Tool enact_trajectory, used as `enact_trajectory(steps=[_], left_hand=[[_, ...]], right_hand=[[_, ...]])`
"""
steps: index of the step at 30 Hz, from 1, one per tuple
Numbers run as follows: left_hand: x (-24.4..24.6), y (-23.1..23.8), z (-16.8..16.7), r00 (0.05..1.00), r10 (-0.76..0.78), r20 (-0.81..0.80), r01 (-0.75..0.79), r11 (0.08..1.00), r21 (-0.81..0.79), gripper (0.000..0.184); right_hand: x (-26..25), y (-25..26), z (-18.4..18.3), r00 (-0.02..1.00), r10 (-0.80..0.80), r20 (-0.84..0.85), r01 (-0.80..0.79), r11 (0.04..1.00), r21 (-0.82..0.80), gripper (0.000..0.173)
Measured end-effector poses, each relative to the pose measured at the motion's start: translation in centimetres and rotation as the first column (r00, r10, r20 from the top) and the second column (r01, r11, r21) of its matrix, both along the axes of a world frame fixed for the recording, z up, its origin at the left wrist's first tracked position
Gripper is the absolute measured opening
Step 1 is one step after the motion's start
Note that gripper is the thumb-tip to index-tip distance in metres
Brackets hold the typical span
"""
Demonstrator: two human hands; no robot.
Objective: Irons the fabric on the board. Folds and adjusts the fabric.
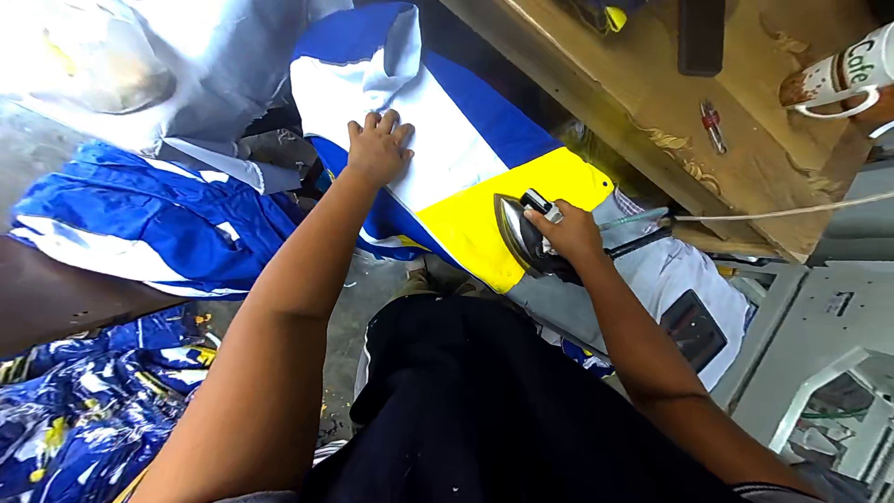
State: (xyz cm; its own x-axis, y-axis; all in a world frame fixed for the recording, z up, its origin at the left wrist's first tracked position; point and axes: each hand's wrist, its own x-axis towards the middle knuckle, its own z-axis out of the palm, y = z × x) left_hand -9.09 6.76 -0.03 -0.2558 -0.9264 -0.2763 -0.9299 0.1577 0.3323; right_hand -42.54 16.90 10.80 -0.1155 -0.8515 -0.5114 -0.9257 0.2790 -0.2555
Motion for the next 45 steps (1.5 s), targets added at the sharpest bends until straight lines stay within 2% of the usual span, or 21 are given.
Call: enact_trajectory(steps=[6, 9, 13, 18, 22, 24, 26, 28, 29, 31, 32, 33, 36, 37, 41, 45], left_hand=[[0.4, -0.7, 1.0, 0.996, -0.013, -0.091, 0.014, 1.000, 0.006, 0.043], [0.9, -1.0, 1.1, 0.996, -0.029, -0.083, 0.029, 1.000, 0.005, 0.040], [1.7, -1.4, 1.3, 0.998, -0.044, -0.053, 0.044, 0.999, 0.003, 0.040], [2.0, -1.1, 1.1, 0.998, -0.052, -0.040, 0.054, 0.998, 0.035, 0.043], [1.7, -1.6, 2.0, 0.998, -0.055, -0.026, 0.057, 0.995, 0.076, 0.046], [1.3, -2.0, 2.6, 0.998, 0.002, -0.061, -0.001, 1.000, 0.019, 0.045], [1.1, -2.4, 3.2, 0.986, 0.096, -0.138, -0.115, 0.984, -0.139, 0.048], [1.2, -3.5, 3.5, 0.969, 0.162, -0.188, -0.208, 0.943, -0.259, 0.065], [1.3, -4.4, 3.6, 0.961, 0.198, -0.195, -0.247, 0.931, -0.270, 0.078], [1.8, -6.1, 3.1, 0.942, 0.292, -0.165, -0.323, 0.921, -0.218, 0.098], [2.1, -6.7, 3.0, 0.935, 0.327, -0.141, -0.348, 0.922, -0.171, 0.099], [2.7, -7.2, 2.9, 0.930, 0.349, -0.119, -0.362, 0.925, -0.117, 0.093], [5.0, -7.5, 3.4, 0.900, 0.403, -0.164, -0.415, 0.909, -0.044, 0.051], [5.8, -7.5, 3.7, 0.879, 0.428, -0.212, -0.445, 0.894, -0.041, 0.047], [7.2, -7.1, 3.6, 0.767, 0.516, -0.382, -0.555, 0.832, 0.009, 0.061], [7.2, -7.8, 2.2, 0.635, 0.534, -0.558, -0.610, 0.790, 0.061, 0.079]], right_hand=[[8.3, -5.5, 0.1, 0.998, 0.068, 0.015, -0.068, 0.998, -0.012, 0.066], [11.0, -8.1, 0.1, 0.994, 0.110, 0.023, -0.109, 0.993, -0.042, 0.066], [10.5, -7.3, 0.2, 0.992, 0.117, 0.041, -0.115, 0.993, -0.040, 0.065], [6.8, -3.8, -0.1, 0.999, -0.035, -0.003, 0.035, 0.999, -0.017, 0.065], [8.7, -5.4, -0.2, 0.997, -0.077, -0.011, 0.076, 0.996, -0.044, 0.066], [10.3, -6.9, -0.1, 1.000, -0.020, 0.015, 0.021, 0.999, -0.047, 0.067], [11.5, -7.5, -0.1, 0.997, 0.076, 0.027, -0.075, 0.997, -0.035, 0.066], [11.9, -6.6, 0.0, 0.984, 0.178, 0.025, -0.178, 0.984, -0.003, 0.066], [11.7, -5.7, 0.1, 0.975, 0.222, 0.020, -0.222, 0.975, 0.018, 0.065], [10.8, -3.6, 0.0, 0.963, 0.268, 0.006, -0.268, 0.962, 0.045, 0.063], [10.1, -2.6, -0.1, 0.963, 0.271, -0.002, -0.270, 0.962, 0.042, 0.063], [9.6, -1.7, -0.2, 0.964, 0.264, -0.007, -0.264, 0.964, 0.024, 0.062], [9.4, -1.2, -0.5, 0.982, 0.189, -0.018, -0.189, 0.981, -0.052, 0.062], [10.0, -1.7, -0.5, 0.987, 0.156, -0.020, -0.157, 0.985, -0.068, 0.062], [14.6, -5.9, 0.1, 0.993, 0.117, -0.026, -0.117, 0.993, -0.006, 0.065], [19.0, -11.5, 0.4, 0.998, 0.069, 0.014, -0.067, 0.994, -0.083, 0.066]])
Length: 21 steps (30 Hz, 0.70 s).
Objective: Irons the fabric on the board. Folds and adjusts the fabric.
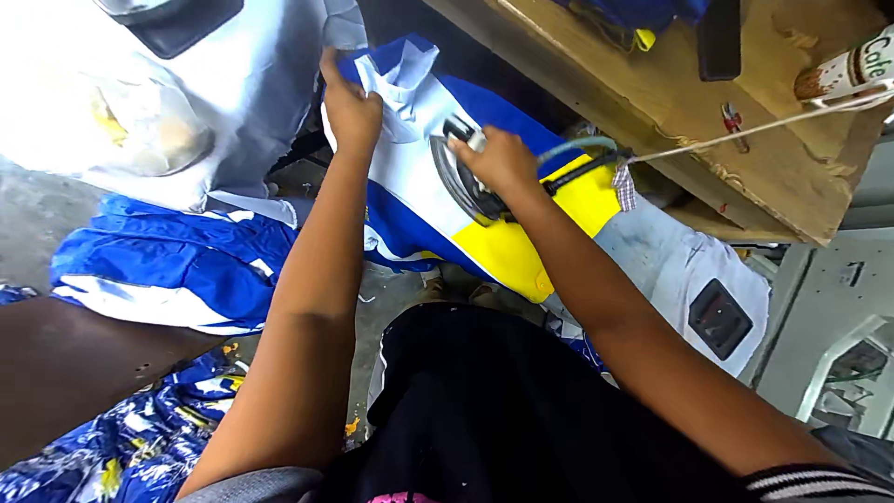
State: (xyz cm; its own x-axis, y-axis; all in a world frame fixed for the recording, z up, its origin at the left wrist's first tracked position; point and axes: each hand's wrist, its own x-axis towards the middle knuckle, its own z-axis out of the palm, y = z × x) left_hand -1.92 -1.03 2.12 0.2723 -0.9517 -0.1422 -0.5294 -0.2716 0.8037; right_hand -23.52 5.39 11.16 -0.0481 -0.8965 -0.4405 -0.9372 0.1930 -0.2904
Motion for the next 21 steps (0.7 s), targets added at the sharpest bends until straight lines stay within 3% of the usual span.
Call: enact_trajectory(steps=[5, 8, 11, 16, 21], left_hand=[[0.0, -0.3, -0.5, 0.994, 0.021, -0.111, -0.016, 0.998, 0.053, 0.070], [0.0, -0.2, -0.4, 0.990, 0.017, -0.141, -0.007, 0.998, 0.070, 0.061], [0.0, -0.1, -0.3, 0.985, 0.021, -0.170, -0.007, 0.996, 0.084, 0.056], [0.8, -0.2, -0.4, 0.980, 0.037, -0.194, -0.015, 0.993, 0.118, 0.055], [0.5, 0.1, 0.3, 0.930, 0.114, -0.349, -0.080, 0.991, 0.110, 0.052]], right_hand=[[3.1, -5.4, 0.1, 0.987, -0.108, 0.116, 0.115, 0.992, -0.059, 0.063], [3.2, -5.8, 0.3, 0.987, -0.075, 0.142, 0.080, 0.996, -0.028, 0.062], [1.9, -2.9, 0.3, 0.993, 0.033, 0.112, -0.033, 0.999, -0.003, 0.063], [-2.0, 6.1, 0.1, 0.983, 0.184, 0.024, -0.186, 0.976, 0.113, 0.063], [-4.9, 11.6, 0.2, 0.962, 0.271, 0.043, -0.274, 0.944, 0.183, 0.063]])
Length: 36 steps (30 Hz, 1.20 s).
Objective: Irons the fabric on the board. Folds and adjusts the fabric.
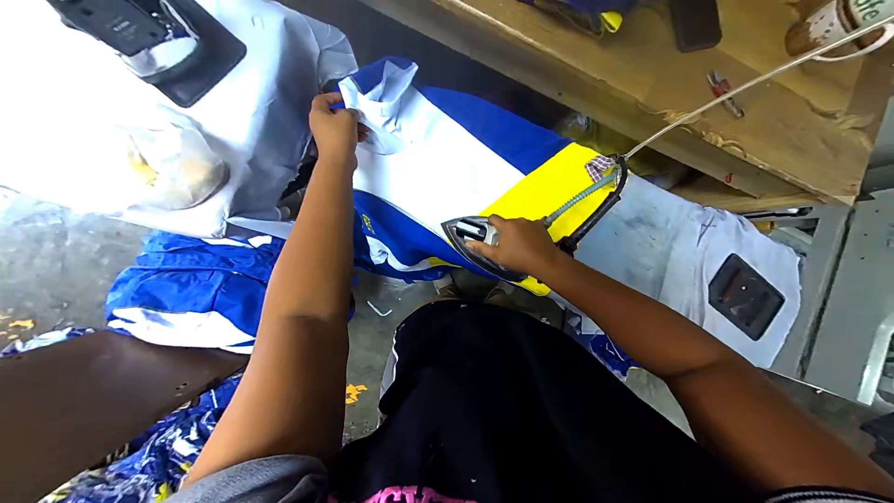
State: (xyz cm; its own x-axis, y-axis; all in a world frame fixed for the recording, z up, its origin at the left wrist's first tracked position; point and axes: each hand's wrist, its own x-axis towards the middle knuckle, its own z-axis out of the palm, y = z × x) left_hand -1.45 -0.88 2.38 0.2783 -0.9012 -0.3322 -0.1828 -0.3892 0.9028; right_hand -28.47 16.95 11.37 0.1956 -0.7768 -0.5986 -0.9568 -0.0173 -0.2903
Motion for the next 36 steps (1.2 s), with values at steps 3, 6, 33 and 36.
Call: enact_trajectory(steps=[3, 6, 33, 36], left_hand=[[0.7, 1.7, 0.2, 0.995, -0.039, 0.093, 0.048, 0.995, -0.090, 0.059], [1.4, 5.7, -0.5, 0.848, -0.178, 0.499, 0.291, 0.944, -0.157, 0.066], [-4.3, 15.8, 0.8, 0.678, -0.439, 0.590, 0.506, 0.860, 0.058, 0.054], [-11.0, 20.0, 1.7, 0.547, -0.795, 0.262, 0.793, 0.592, 0.142, 0.041]], right_hand=[[-2.3, 0.8, 0.2, 0.998, -0.065, 0.004, 0.065, 0.998, -0.010, 0.062], [-5.4, 1.3, 0.5, 0.966, -0.256, 0.022, 0.257, 0.965, -0.054, 0.061], [-18.4, 1.1, -1.5, 0.710, -0.703, -0.026, 0.683, 0.698, -0.215, 0.066], [-17.7, -0.7, -1.3, 0.698, -0.715, -0.028, 0.699, 0.689, -0.191, 0.068]])
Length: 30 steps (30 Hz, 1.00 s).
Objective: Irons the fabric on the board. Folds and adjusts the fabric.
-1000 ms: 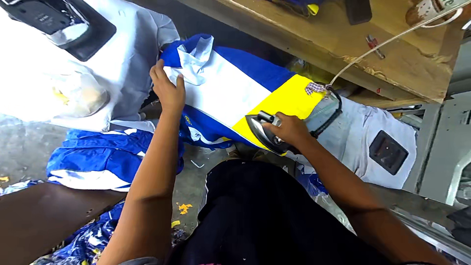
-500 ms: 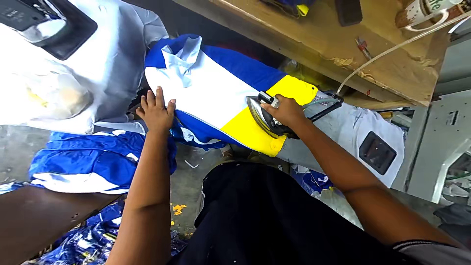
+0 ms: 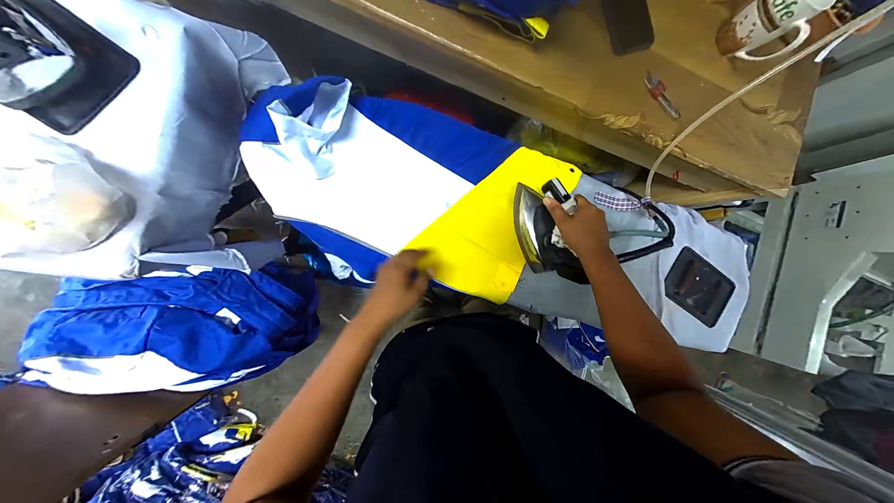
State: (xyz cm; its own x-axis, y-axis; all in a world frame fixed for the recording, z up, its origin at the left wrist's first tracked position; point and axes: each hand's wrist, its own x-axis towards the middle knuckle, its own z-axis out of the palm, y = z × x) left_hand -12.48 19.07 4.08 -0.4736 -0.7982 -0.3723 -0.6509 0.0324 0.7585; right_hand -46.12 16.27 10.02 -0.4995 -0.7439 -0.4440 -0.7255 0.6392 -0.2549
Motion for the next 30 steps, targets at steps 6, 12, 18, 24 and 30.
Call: enact_trajectory(steps=[6, 12, 18, 24, 30], left_hand=[[-12.0, 2.9, -0.5, 0.782, -0.618, 0.083, 0.610, 0.786, 0.101, 0.050], [-15.9, 4.5, -0.7, 0.659, -0.697, 0.283, 0.679, 0.713, 0.173, 0.059], [-16.0, 5.2, -0.8, 0.690, -0.645, 0.329, 0.626, 0.759, 0.176, 0.054], [-16.8, 6.9, -1.0, 0.787, -0.504, 0.355, 0.480, 0.863, 0.159, 0.052], [-17.8, 11.3, -3.6, 0.932, -0.149, 0.330, 0.192, 0.976, -0.100, 0.047]], right_hand=[[3.1, -8.0, 0.6, 0.992, 0.114, 0.056, -0.111, 0.992, -0.060, 0.068], [3.3, -9.7, 0.5, 0.985, 0.153, 0.085, -0.145, 0.985, -0.093, 0.067], [-2.6, -1.6, 0.0, 0.999, 0.021, 0.039, -0.018, 0.998, -0.063, 0.068], [-8.2, 2.5, -0.4, 1.000, -0.021, 0.016, 0.021, 0.999, -0.035, 0.069], [-8.6, 0.7, -0.5, 0.996, 0.076, 0.049, -0.073, 0.996, -0.053, 0.069]])
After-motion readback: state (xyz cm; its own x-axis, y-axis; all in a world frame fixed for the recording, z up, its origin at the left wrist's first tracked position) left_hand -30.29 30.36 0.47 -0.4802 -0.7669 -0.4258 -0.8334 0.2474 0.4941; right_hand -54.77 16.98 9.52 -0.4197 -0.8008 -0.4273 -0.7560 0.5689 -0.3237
